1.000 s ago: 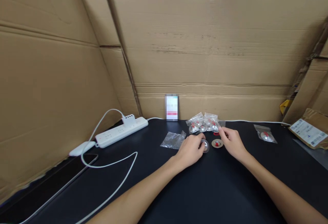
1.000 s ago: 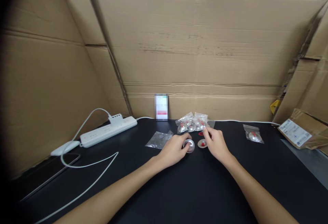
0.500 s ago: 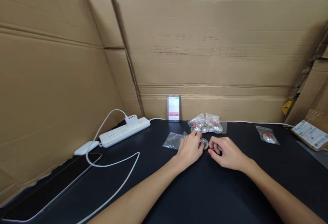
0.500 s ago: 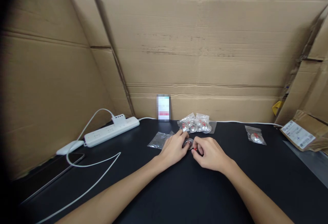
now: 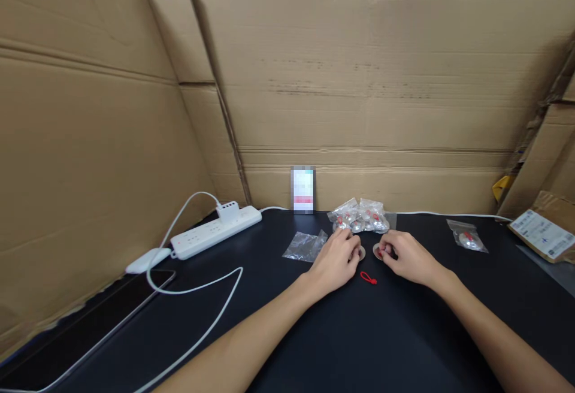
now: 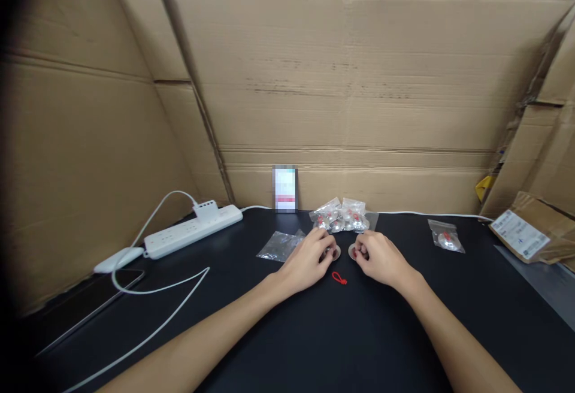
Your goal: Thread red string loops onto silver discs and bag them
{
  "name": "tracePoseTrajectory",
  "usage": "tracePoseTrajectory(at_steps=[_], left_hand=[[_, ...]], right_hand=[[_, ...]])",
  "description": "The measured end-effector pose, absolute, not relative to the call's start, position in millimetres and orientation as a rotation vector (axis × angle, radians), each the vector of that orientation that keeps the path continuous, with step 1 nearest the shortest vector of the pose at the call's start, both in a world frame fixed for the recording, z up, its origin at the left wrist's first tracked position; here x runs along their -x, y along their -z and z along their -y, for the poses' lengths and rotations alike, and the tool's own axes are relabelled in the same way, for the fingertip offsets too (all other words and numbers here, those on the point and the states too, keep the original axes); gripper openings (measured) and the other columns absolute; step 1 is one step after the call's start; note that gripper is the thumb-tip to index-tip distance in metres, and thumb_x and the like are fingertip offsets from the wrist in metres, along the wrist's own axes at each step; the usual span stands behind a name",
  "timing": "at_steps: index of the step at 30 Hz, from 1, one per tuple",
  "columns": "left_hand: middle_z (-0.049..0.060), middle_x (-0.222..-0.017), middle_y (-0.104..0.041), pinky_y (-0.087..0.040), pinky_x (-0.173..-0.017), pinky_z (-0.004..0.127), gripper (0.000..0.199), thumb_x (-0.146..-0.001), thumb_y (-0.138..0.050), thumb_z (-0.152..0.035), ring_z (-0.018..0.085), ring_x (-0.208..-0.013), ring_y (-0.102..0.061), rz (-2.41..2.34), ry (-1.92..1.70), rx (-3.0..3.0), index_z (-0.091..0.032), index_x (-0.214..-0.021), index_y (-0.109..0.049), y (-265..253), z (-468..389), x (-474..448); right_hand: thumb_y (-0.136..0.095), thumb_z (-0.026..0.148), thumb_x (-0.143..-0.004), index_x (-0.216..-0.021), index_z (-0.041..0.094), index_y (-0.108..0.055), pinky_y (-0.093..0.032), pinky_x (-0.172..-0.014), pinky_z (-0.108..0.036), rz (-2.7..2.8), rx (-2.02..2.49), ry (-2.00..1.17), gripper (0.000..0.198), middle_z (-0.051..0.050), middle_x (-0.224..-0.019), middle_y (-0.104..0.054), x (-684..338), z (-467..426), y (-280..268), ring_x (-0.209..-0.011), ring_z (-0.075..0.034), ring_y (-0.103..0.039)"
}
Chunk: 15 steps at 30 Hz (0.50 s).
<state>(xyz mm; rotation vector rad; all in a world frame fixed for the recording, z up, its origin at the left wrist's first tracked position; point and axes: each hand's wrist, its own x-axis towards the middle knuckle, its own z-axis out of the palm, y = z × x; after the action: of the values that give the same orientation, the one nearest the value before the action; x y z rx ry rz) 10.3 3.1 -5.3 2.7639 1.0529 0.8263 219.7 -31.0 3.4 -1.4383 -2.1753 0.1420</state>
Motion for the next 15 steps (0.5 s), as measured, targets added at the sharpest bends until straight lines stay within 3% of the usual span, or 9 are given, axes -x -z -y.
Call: tracePoseTrajectory(at_steps=[5,15], left_hand=[[0.006,-0.088,-0.057,-0.044,-0.086,0.037,0.020,-0.093,-0.045,-0.020,0.022,-0.091,-0.052,-1.014,-0.850,-2.787,-0.017,-0.081,-0.061,5.0,-0.7,-11.3],[0.010,-0.103,-0.063,-0.043,-0.095,0.041,0.022,-0.091,-0.050,-0.025,0.026,-0.104,-0.054,-0.662,-0.770,-2.839,-0.018,-0.108,-0.062,-8.9,15.4,-14.7]], right_hand=[[-0.057,0.016,-0.085,-0.079,0.020,-0.063,-0.043,-0.066,-0.025,2.246,1.384,-0.261,0.009,-0.003,-0.079,-0.061,-220.4,29.4,0.0,-0.071,-0.016,-0.058],[-0.039,0.018,-0.095,-0.082,0.019,-0.046,-0.040,-0.063,-0.027,2.271,1.471,-0.069,0.015,-0.007,-0.081,-0.061,-211.3,30.6,11.7,-0.070,-0.018,-0.061]])
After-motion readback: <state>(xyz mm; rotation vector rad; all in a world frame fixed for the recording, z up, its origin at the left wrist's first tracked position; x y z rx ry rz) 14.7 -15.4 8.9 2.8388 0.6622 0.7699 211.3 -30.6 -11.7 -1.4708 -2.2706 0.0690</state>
